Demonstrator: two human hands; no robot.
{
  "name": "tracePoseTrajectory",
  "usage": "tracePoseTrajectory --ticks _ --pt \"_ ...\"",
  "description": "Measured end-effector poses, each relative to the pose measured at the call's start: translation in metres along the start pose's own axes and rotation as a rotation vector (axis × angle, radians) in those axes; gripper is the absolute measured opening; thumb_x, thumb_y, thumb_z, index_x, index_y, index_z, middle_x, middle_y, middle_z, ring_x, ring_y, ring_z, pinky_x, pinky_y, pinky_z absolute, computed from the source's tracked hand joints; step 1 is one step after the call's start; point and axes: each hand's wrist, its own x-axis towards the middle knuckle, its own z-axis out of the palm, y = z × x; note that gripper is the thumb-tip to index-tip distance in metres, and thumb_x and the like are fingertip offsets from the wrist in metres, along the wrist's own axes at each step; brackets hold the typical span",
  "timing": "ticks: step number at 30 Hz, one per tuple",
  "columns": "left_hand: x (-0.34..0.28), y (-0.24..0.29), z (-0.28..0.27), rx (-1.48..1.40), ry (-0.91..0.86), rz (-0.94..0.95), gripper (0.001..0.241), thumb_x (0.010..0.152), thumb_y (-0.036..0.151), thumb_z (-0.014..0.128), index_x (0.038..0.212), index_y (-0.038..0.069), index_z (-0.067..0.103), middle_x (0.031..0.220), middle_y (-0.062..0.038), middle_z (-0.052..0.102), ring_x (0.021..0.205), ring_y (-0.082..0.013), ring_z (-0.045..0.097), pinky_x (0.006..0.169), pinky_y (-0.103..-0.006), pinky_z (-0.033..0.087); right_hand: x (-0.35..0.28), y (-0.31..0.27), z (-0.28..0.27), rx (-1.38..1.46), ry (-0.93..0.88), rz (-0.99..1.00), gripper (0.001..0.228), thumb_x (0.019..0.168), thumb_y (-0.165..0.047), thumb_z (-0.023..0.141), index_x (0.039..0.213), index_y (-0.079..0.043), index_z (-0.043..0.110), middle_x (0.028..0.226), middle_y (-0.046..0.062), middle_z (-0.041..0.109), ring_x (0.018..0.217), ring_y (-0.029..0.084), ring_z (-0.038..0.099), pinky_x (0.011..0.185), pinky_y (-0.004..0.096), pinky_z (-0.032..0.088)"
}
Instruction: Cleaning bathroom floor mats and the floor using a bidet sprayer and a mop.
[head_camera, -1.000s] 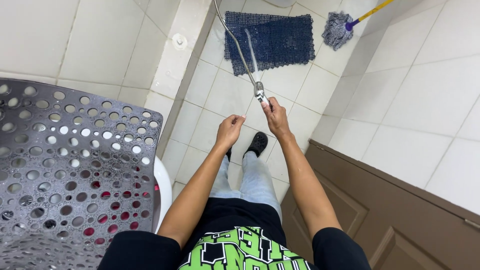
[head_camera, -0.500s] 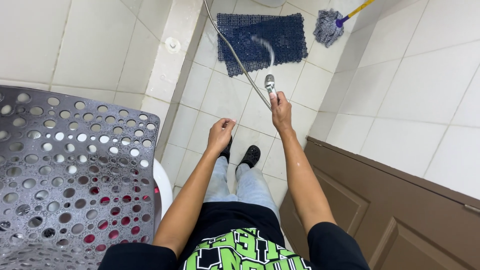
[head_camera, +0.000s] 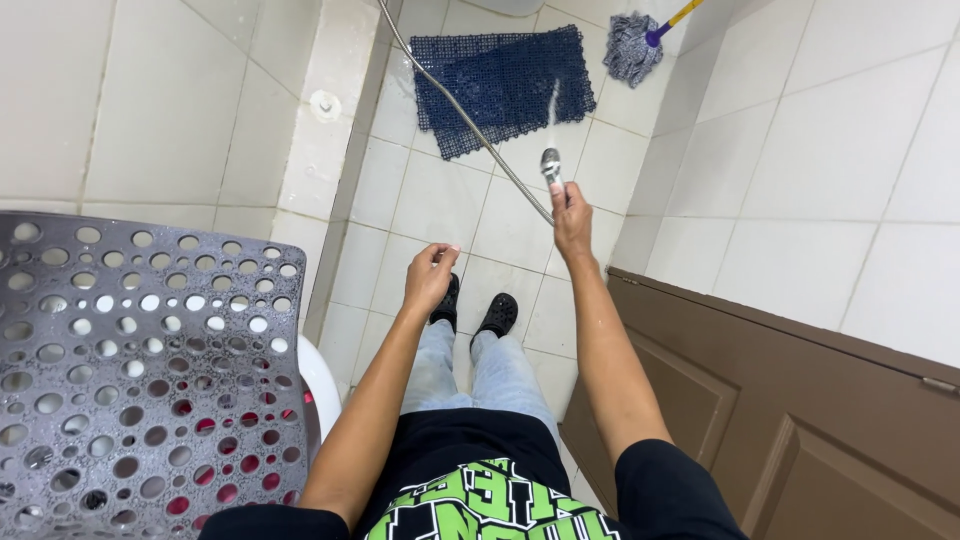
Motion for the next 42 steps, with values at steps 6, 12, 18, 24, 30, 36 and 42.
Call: tracePoseTrajectory --ticks 6,12,18,24,30,36,42 --pt "-0.005 0.015 0.011 0.043 -0.043 -0.013 0.042 0.093 0.039 0.066 0.109 0.001 0.072 0.086 -0.005 0.073 0.065 -0.0140 0.064 0.062 -0.0296 0.052 -0.017 0.010 0.012 0.098 0.033 -0.026 0.058 0.101 -0.064 0.046 0.084 -0.009 0.053 0.063 -0.004 0.049 0.055 0.007 0.047 0.047 0.029 0.041" --pt "0.001 0.010 0.012 0.040 -0.054 -0.031 0.041 0.092 0.038 0.067 0.110 0.002 0.072 0.086 -0.006 0.072 0.068 -0.0154 0.066 0.064 -0.0303 0.055 -0.032 -0.015 -0.001 0.146 0.103 0.045 0.055 0.103 -0.059 0.050 0.086 -0.008 0.055 0.061 -0.002 0.046 0.056 0.009 0.042 0.050 0.031 0.036" --pt "0.004 0.005 0.011 0.022 -0.055 0.026 0.040 0.093 0.038 0.067 0.109 0.001 0.072 0.090 -0.006 0.072 0.082 -0.0126 0.069 0.067 -0.0302 0.058 -0.035 -0.009 -0.012 0.167 0.126 0.052 0.053 0.102 -0.060 0.051 0.088 -0.009 0.056 0.061 -0.002 0.046 0.056 0.009 0.040 0.048 0.030 0.034" --pt "0.003 0.006 0.014 0.048 -0.065 -0.017 0.041 0.093 0.038 0.067 0.110 0.001 0.072 0.091 -0.007 0.073 0.077 -0.0156 0.068 0.067 -0.0301 0.056 -0.036 -0.003 -0.010 0.140 0.060 0.026 0.054 0.102 -0.059 0.051 0.086 -0.008 0.056 0.065 -0.004 0.048 0.059 0.007 0.044 0.049 0.028 0.036" --pt "0.008 0.004 0.015 0.021 -0.049 -0.031 0.040 0.092 0.037 0.068 0.109 0.001 0.073 0.089 -0.007 0.073 0.077 -0.0147 0.068 0.066 -0.0298 0.056 -0.052 -0.045 0.016 0.276 -0.131 0.053 0.050 0.103 -0.055 0.054 0.085 -0.008 0.056 0.063 -0.004 0.044 0.059 0.008 0.041 0.051 0.026 0.035" --pt "0.007 0.010 0.002 0.013 -0.033 -0.037 0.041 0.093 0.038 0.067 0.109 0.001 0.073 0.089 -0.007 0.073 0.073 -0.0174 0.066 0.065 -0.0310 0.055 -0.052 -0.053 0.045 0.499 -0.183 0.009 0.048 0.106 -0.052 0.055 0.086 -0.007 0.056 0.069 -0.004 0.044 0.060 0.006 0.042 0.053 0.024 0.037" --pt "0.005 0.003 -0.009 0.007 0.001 -0.062 0.041 0.092 0.038 0.067 0.109 0.002 0.073 0.090 -0.006 0.073 0.077 -0.0151 0.068 0.066 -0.0304 0.057 -0.044 -0.051 0.047 0.570 -0.217 0.016 0.047 0.105 -0.053 0.054 0.089 -0.009 0.057 0.068 -0.005 0.041 0.057 0.005 0.040 0.048 0.022 0.030"
